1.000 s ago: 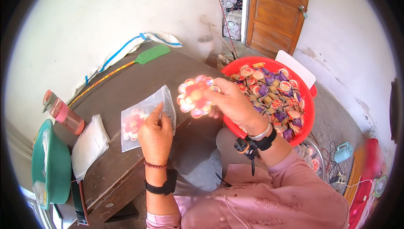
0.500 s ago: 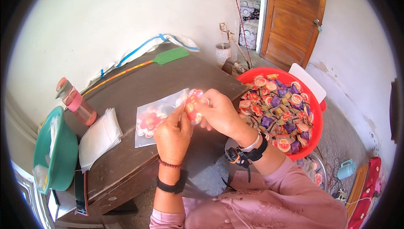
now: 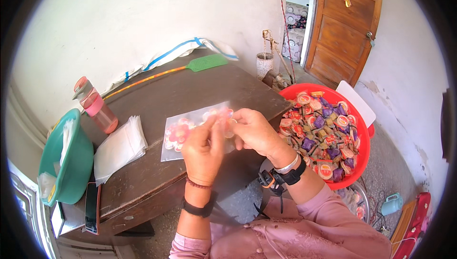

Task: The person sits on the floor and repeatedly picks wrapped candies from a red bowl, places them into small clear plastic bags, and sets the filled bags into a metal tray. The process is repeated continuously.

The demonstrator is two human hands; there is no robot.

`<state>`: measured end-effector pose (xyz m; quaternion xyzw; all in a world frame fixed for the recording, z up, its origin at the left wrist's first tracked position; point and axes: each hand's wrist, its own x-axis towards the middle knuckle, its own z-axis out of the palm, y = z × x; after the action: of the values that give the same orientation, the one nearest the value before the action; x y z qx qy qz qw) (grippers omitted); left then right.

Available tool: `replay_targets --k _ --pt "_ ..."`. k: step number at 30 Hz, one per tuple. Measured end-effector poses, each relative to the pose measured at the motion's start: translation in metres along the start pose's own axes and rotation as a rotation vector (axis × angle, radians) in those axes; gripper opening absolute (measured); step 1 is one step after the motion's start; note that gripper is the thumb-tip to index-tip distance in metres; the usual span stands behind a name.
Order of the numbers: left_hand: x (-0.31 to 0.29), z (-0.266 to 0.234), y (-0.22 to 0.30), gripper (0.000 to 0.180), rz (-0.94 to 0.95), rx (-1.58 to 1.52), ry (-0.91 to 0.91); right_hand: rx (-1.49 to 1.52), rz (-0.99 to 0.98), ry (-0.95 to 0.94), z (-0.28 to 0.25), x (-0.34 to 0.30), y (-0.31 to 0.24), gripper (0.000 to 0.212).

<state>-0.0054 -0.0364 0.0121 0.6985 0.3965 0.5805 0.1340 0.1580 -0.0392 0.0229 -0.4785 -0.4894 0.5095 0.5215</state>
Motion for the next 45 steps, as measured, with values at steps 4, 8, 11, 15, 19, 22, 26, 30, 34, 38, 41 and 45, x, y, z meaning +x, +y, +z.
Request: replay_targets --k 4,8,11,15,19,22,26,30,34,38,41,45 --pt "0.007 -0.024 -0.018 0.022 -0.015 0.211 0.104 -0.056 -0.009 0.026 0.001 -0.006 -0.007 0.022" --pt "0.002 -0.044 -0.037 0.024 -0.02 0.467 0.055 -0.089 -0.009 -0.008 -0.004 -0.004 -0.003 0.021" --pt "0.001 -0.047 -0.039 0.026 -0.073 0.478 -0.018 -0.11 -0.026 -0.01 -0.003 -0.001 0.0 0.019" --pt "0.002 -0.047 -0.039 0.028 -0.039 0.554 -0.067 -0.139 -0.038 -0.011 -0.005 0.001 -0.002 0.017" --pt "0.004 -0.048 -0.033 0.03 -0.033 0.624 -0.122 -0.16 -0.048 -0.005 -0.012 0.0 -0.015 0.014" --pt "0.004 -0.047 -0.036 0.032 -0.035 0.66 -0.145 -0.139 -0.043 0.002 -0.01 -0.001 -0.014 0.013" --pt "0.004 -0.048 -0.038 0.032 -0.031 0.641 -0.154 -0.117 -0.044 -0.029 -0.004 0.003 -0.007 0.015" --pt "0.004 -0.048 -0.039 0.031 -0.024 0.638 -0.14 -0.2 -0.04 -0.098 0.004 0.003 -0.01 0.014" --pt "0.002 -0.046 -0.034 0.03 -0.028 0.647 -0.106 -0.291 -0.098 -0.083 0.009 0.002 -0.01 0.015" --pt "0.002 -0.044 -0.026 0.024 -0.005 0.681 -0.045 -0.415 -0.222 -0.086 0.005 0.008 -0.003 0.019" --pt "0.001 -0.044 -0.024 0.021 0.014 0.687 -0.015 -0.355 -0.078 -0.115 0.002 0.01 -0.007 0.022" --pt "0.0 -0.044 -0.021 0.02 0.044 0.683 0.02 -0.128 0.038 0.016 0.006 0.003 -0.016 0.03"
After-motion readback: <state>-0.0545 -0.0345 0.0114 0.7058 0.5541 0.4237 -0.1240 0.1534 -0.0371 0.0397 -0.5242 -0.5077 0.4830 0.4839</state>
